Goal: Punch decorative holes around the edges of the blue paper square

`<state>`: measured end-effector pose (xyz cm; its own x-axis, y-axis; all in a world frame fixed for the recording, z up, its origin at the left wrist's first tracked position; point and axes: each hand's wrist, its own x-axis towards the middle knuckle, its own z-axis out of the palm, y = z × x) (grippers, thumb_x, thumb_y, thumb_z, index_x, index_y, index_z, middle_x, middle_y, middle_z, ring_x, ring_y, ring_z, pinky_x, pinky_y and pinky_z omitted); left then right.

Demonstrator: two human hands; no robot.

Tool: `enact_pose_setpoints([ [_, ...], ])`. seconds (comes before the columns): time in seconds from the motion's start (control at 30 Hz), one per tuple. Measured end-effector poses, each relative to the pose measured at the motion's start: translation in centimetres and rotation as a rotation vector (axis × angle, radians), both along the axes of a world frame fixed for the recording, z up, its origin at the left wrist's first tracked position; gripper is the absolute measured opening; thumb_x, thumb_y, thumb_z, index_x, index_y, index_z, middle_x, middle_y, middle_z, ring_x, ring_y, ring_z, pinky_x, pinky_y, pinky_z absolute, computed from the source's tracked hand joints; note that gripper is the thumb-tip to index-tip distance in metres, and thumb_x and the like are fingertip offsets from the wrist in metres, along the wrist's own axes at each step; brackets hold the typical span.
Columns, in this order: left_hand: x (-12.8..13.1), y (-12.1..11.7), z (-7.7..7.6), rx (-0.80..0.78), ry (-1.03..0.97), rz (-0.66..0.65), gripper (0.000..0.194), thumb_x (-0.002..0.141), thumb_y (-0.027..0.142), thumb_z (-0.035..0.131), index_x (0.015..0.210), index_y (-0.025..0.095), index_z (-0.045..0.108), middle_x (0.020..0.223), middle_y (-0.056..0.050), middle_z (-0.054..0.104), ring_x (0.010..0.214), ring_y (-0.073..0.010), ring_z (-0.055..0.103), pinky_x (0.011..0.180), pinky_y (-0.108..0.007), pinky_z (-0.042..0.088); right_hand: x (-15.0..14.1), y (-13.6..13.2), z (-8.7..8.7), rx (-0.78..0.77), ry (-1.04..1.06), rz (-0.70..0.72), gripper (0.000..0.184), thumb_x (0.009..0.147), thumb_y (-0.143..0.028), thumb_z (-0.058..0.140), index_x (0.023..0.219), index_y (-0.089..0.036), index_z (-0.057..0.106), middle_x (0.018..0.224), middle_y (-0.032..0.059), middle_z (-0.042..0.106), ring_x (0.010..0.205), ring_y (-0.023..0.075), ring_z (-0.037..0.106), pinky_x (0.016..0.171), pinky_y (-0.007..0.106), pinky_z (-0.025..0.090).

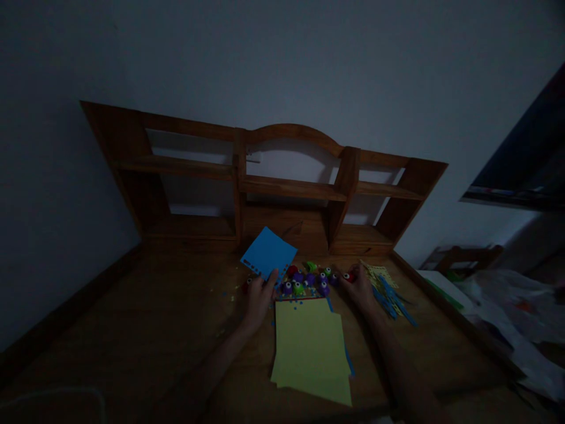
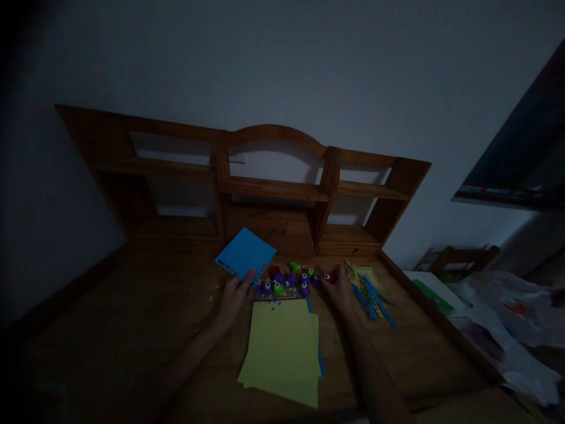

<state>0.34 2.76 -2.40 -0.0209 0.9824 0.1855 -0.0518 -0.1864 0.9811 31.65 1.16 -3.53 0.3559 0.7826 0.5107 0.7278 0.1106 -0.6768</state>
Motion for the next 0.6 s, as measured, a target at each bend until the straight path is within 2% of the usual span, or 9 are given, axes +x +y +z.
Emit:
enact_pose_setpoints([
  [0.13, -0.1, 0.1, 0.1, -0.025, 0.018, 0.062, 0.045, 0.079, 0.057, 0.056, 0.061, 0.017, 0.045, 0.053, 0.004, 0.045, 0.052, -0.0110, 0.042, 0.050, -0.021, 0.032, 0.0, -0.3, 0.1, 0.011, 0.023, -0.049, 0.050, 0.065, -0.060, 0.068, 0.087, -0.020, 0.048, 0.071, 0.0017, 0.058, 0.062, 0.0180, 0.053, 0.056, 0.028, 0.040],
  [0.43, 0.2, 0.2, 0.0, -0.034, -0.003, 0.074, 0.045, 0.078, 0.059, 0.056, 0.063, 0.018, 0.046, 0.056, 0.003, 0.044, 0.055, -0.0120, 0.042, 0.051, -0.022, 0.032, -1.5, -1.7, 2.3, -0.003, 0.076, -0.065, 0.044, 0.067, -0.057, 0.069, 0.083, -0.017, 0.060, 0.074, 0.0040, 0.062, 0.066, 0.0196, 0.054, 0.060, 0.030, 0.040],
  [0.5, 0.4, 0.1, 0.1, -0.032, -0.007, 0.058, 0.046, 0.078, 0.060, 0.056, 0.062, 0.018, 0.044, 0.055, 0.003, 0.043, 0.054, -0.0116, 0.041, 0.051, -0.022, 0.033, -2.0, -1.9, 2.9, 0.006, 0.132, -0.034, 0.042, 0.068, -0.055, 0.068, 0.084, -0.017, 0.063, 0.076, 0.0052, 0.064, 0.069, 0.0206, 0.055, 0.061, 0.030, 0.041],
  [0.6, 0.5, -0.1, 0.3, -0.040, 0.003, 0.063, 0.048, 0.077, 0.062, 0.056, 0.060, 0.019, 0.041, 0.052, 0.005, 0.040, 0.052, -0.0111, 0.040, 0.051, -0.022, 0.033, -2.9, -2.3, 3.6, 0.022, 0.324, 0.047, 0.043, 0.068, -0.052, 0.068, 0.092, -0.016, 0.064, 0.079, 0.0061, 0.065, 0.070, 0.0210, 0.056, 0.058, 0.029, 0.042],
])
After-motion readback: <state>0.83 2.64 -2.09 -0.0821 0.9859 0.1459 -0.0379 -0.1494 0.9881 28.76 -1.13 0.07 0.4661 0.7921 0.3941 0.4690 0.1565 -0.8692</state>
